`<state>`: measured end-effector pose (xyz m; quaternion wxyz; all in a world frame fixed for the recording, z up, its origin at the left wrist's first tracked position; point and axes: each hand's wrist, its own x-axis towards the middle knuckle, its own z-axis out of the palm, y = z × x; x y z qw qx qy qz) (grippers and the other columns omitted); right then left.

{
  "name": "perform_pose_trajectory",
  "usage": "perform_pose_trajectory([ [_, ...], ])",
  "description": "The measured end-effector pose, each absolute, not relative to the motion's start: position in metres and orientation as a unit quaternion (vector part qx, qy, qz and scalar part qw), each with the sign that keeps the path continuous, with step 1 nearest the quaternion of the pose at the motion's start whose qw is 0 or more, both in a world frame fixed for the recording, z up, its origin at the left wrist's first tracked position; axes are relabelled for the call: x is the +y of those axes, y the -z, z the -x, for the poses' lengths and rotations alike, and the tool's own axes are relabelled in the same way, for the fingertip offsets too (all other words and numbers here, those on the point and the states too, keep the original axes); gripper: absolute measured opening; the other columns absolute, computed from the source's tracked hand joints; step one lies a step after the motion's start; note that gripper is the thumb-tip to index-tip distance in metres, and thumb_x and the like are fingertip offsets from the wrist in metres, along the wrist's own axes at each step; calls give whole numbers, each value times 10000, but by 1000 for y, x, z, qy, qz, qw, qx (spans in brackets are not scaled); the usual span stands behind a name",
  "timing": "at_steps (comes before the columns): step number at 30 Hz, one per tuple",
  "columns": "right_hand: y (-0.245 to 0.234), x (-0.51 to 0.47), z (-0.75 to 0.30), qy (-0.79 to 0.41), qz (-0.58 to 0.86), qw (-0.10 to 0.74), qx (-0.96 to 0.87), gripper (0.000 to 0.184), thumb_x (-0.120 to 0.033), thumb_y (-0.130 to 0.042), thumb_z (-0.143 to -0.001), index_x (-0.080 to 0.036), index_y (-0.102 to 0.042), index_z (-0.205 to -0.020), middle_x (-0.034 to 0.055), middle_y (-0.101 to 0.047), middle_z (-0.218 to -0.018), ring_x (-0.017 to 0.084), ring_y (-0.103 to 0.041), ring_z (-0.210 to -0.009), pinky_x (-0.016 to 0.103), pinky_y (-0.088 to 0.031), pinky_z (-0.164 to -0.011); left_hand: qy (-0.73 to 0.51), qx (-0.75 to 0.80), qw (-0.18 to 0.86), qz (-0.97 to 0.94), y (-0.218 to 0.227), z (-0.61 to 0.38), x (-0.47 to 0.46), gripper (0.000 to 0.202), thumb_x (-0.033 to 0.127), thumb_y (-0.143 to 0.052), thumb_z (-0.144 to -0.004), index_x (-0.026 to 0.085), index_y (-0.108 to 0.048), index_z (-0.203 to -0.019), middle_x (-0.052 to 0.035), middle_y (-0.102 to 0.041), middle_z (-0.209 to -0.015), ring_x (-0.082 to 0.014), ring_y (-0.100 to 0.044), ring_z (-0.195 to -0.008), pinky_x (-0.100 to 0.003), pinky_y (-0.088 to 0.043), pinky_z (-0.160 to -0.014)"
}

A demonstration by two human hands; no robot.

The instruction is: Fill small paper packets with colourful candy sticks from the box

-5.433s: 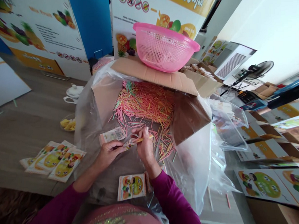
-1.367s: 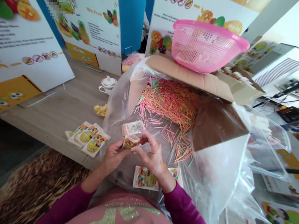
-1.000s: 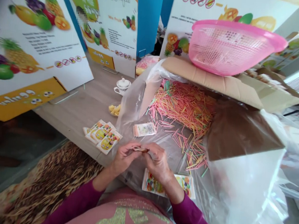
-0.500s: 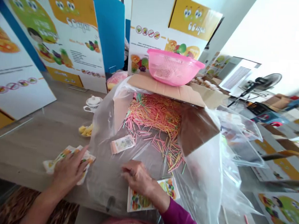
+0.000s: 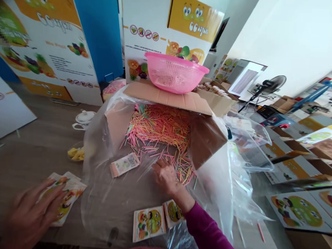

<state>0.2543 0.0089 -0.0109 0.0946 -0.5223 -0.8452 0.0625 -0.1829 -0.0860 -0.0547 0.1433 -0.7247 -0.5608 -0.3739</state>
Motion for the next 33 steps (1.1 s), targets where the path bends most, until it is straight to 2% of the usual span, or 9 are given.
perform_pose_trajectory([
  [4, 9, -7, -259, -72, 558, 21, -827, 206, -153, -629, -1045, -219, -822, -1066, 118, -801, -1185, 284, -733, -1159, 393, -525, -1002, 391, -479, 196, 761, 30, 131, -81, 155, 147, -679, -997, 256, -740, -1088, -48, -802, -993, -257, -741, -899, -448, -610, -894],
  [12, -4, 10, -279, -29, 558, 12, -829, 247, -131, -599, -1052, -200, -833, -1091, 125, -793, -1198, 255, -709, -1115, 354, -520, -977, 427, -405, 69, 806, 28, 19, -59, 220, 65, -618, -1016, 229, -708, -900, -16, -753, -892, -189, -693, -952, -304, -595, -883],
  [16, -31, 55, -268, 8, 546, 26, -837, 272, -174, -557, -1083, -190, -828, -1094, 147, -783, -1198, 265, -684, -1125, 366, -505, -980, 355, -468, 37, 808, 47, 14, -28, 206, 109, -625, -986, 227, -733, -856, -39, -769, -918, -224, -692, -954, -352, -600, -864],
  [18, -47, 83, -254, 13, 552, 23, -833, 286, -200, -540, -1095, -195, -824, -1134, 149, -778, -1246, 284, -671, -1194, 393, -493, -1012, 273, -526, 17, 805, 57, 14, -11, 127, 148, -680, -938, 222, -782, -929, -69, -804, -1011, -271, -716, -1031, -414, -610, -920],
  [20, -62, 114, -234, 16, 564, 29, -825, 308, -221, -521, -1107, -200, -825, -1155, 148, -775, -1299, 300, -661, -1257, 423, -489, -1043, 195, -573, -1, 796, 67, 14, 2, 208, 149, -710, -886, 218, -821, -1048, -102, -827, -1148, -319, -732, -1147, -482, -604, -1016],
  [24, -82, 182, -187, 15, 592, 75, -803, 346, -288, -508, -1130, -204, -840, -1180, 164, -766, -1389, 342, -635, -1372, 537, -493, -1133, 124, -597, -18, 793, 83, 11, 9, 386, 56, -603, -876, 239, -855, -1103, -107, -841, -1240, -305, -764, -1206, -474, -609, -1079],
  [28, -76, 246, -146, 8, 617, 119, -778, 341, -356, -625, -1090, -131, -820, -1257, 253, -742, -1417, 463, -582, -1458, 791, -379, -1220, 128, -594, 27, 794, 94, 9, 0, 540, -1, -547, -852, 265, -854, -1209, -81, -839, -1297, -279, -772, -1239, -432, -620, -1112],
  [30, -62, 268, -137, -3, 597, 149, -788, 330, -240, -625, -1067, -109, -780, -1327, 278, -720, -1438, 492, -581, -1461, 877, -293, -1231, 125, -591, 41, 796, 95, 8, -5, 561, -6, -542, -848, 256, -851, -1236, -85, -844, -1287, -277, -783, -1216, -418, -638, -1095],
  [33, -37, 287, -138, -23, 545, 201, -814, 465, -3, -461, -1012, -99, -720, -1386, 281, -703, -1441, 456, -612, -1442, 902, -243, -1247, 127, -587, 36, 799, 90, 7, -10, 559, 0, -553, -849, 257, -850, -1247, -89, -848, -1270, -278, -793, -1178, -407, -665, -1053],
])
